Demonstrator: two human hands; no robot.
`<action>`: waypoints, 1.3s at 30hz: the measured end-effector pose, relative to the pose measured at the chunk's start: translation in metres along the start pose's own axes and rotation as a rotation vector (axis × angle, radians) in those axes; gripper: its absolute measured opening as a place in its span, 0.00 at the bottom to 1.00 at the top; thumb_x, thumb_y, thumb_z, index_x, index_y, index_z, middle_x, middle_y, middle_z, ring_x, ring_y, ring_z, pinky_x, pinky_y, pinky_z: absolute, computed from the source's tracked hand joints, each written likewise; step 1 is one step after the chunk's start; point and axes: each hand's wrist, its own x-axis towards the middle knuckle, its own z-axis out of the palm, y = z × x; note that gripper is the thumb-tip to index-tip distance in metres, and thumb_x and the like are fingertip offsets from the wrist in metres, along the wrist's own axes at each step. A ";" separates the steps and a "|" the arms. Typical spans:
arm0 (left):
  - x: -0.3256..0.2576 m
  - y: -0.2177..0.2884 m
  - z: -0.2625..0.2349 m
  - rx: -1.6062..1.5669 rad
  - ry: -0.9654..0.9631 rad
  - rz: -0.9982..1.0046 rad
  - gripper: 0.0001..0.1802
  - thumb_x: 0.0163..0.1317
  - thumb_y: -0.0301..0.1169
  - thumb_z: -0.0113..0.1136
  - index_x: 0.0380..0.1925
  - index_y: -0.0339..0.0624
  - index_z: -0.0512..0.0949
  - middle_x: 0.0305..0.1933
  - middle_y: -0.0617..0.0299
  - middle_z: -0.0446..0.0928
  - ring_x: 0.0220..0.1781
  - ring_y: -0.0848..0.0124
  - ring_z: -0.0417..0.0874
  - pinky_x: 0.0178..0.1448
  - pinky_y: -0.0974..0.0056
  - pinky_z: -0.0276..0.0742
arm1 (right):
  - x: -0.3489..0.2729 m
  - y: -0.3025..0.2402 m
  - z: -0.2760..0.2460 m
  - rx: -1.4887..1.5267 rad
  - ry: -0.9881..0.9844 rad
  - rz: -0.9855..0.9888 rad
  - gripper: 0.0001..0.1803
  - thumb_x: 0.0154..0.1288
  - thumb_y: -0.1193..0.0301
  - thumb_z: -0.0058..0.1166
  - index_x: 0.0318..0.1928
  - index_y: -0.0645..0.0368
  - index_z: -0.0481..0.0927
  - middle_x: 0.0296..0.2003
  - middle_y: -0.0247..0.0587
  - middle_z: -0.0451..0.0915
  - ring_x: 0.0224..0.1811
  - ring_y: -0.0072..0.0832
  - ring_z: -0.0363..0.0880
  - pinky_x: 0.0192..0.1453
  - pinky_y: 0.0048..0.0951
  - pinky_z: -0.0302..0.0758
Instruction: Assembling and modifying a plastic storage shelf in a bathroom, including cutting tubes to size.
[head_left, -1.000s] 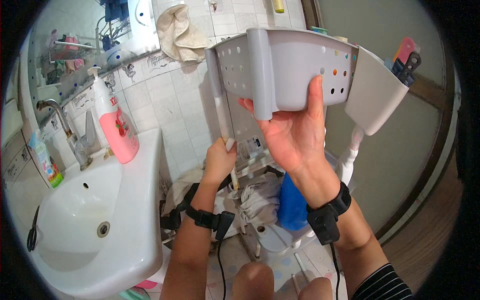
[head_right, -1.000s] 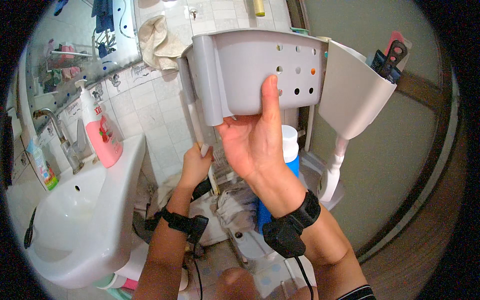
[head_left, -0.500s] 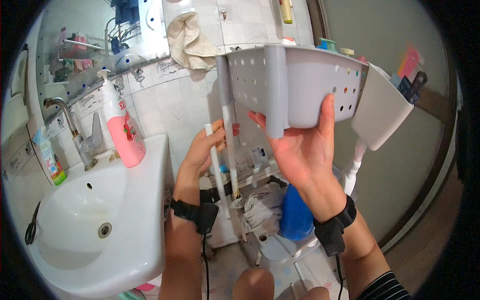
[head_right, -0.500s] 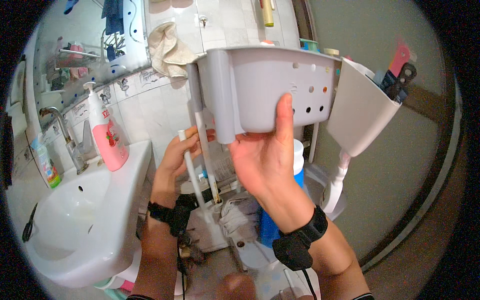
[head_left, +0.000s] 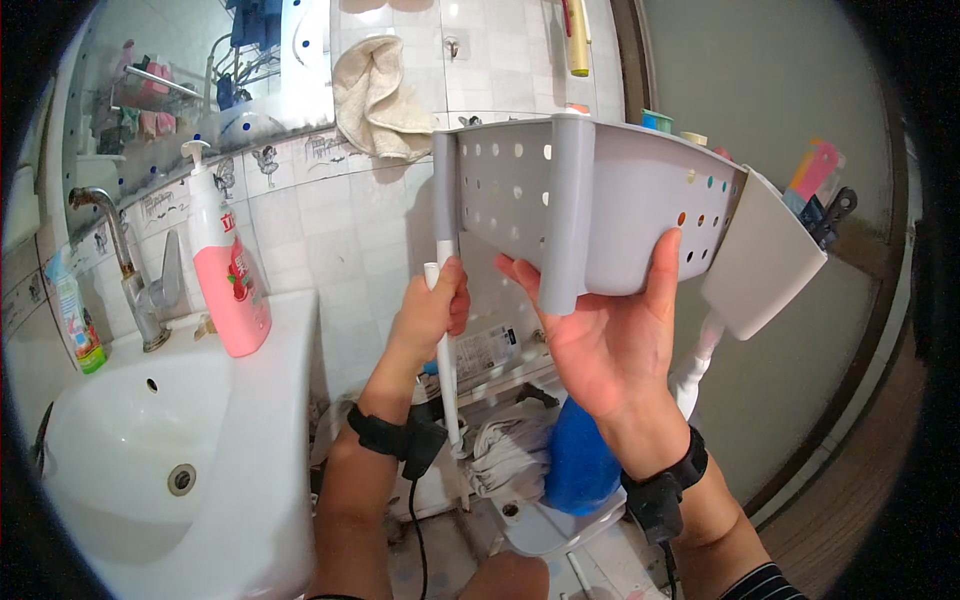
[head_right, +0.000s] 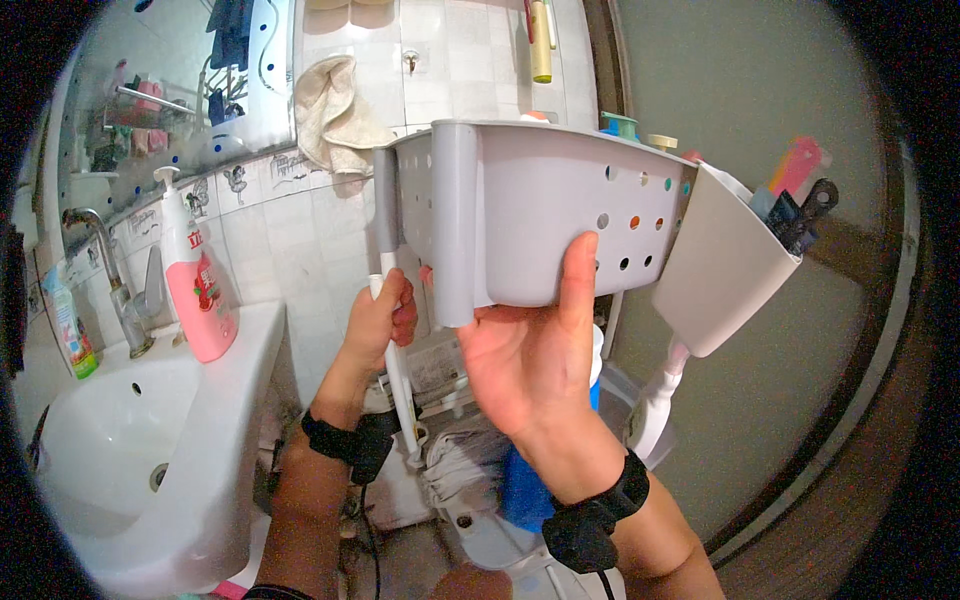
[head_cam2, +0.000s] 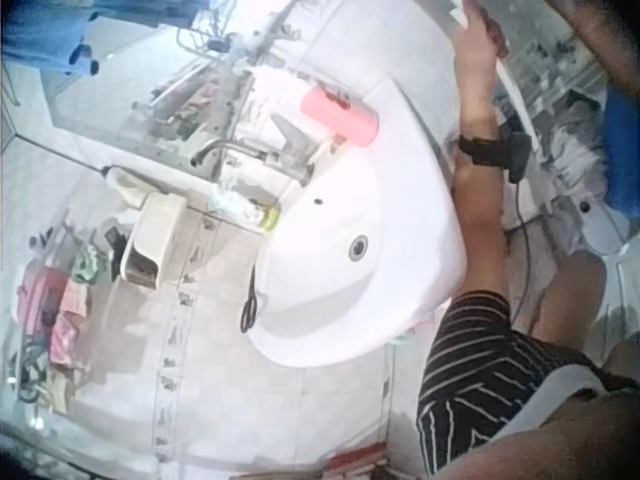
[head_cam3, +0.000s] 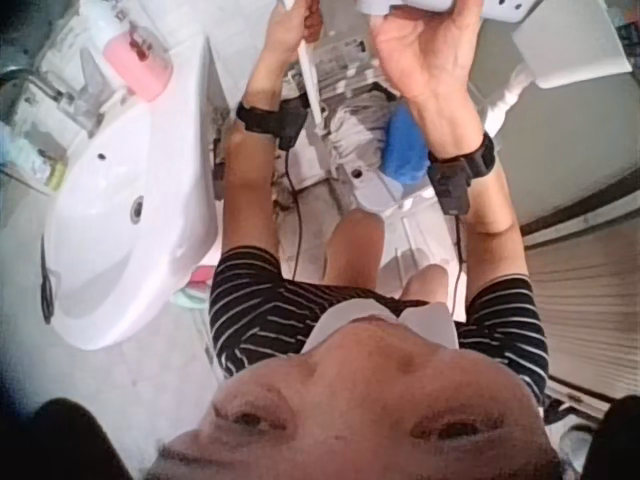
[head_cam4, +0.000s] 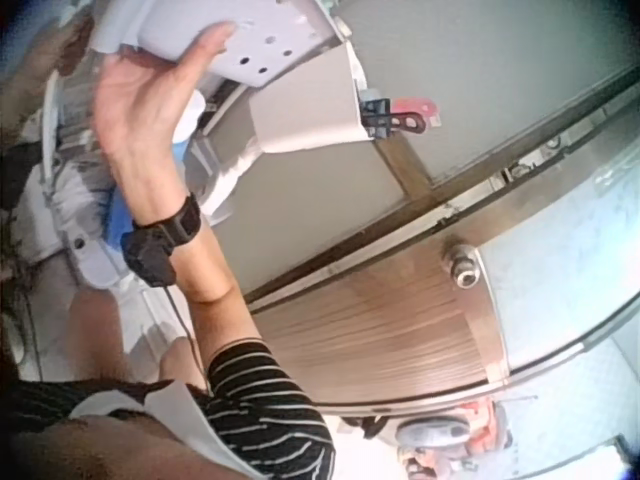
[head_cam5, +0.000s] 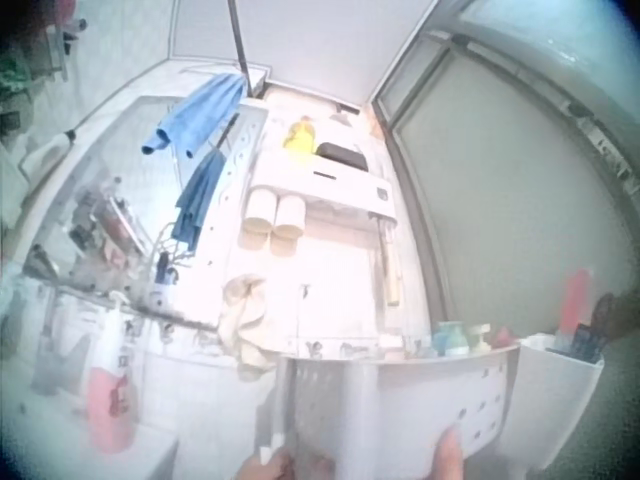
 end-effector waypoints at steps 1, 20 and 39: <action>0.001 -0.002 0.000 0.047 0.038 0.028 0.22 0.65 0.48 0.45 0.21 0.44 0.64 0.13 0.70 0.59 0.12 0.79 0.59 0.16 0.71 0.54 | 0.001 0.000 0.000 -0.001 -0.004 -0.012 0.41 0.60 0.41 0.41 0.63 0.58 0.53 0.60 0.47 0.60 0.62 0.45 0.61 0.65 0.50 0.61; 0.019 0.003 -0.033 -0.274 -0.387 -0.162 0.20 0.63 0.48 0.50 0.20 0.48 0.63 0.14 0.73 0.56 0.12 0.82 0.55 0.16 0.74 0.54 | 0.005 0.006 0.005 0.001 0.020 -0.022 0.37 0.60 0.41 0.42 0.60 0.54 0.59 0.57 0.40 0.66 0.57 0.37 0.66 0.61 0.48 0.64; 0.004 -0.002 -0.009 0.165 0.067 -0.013 0.17 0.64 0.45 0.49 0.22 0.47 0.65 0.13 0.69 0.62 0.12 0.79 0.62 0.17 0.71 0.59 | 0.004 -0.002 0.000 -0.041 -0.008 -0.031 0.41 0.60 0.42 0.43 0.62 0.59 0.54 0.60 0.47 0.60 0.62 0.44 0.60 0.66 0.52 0.59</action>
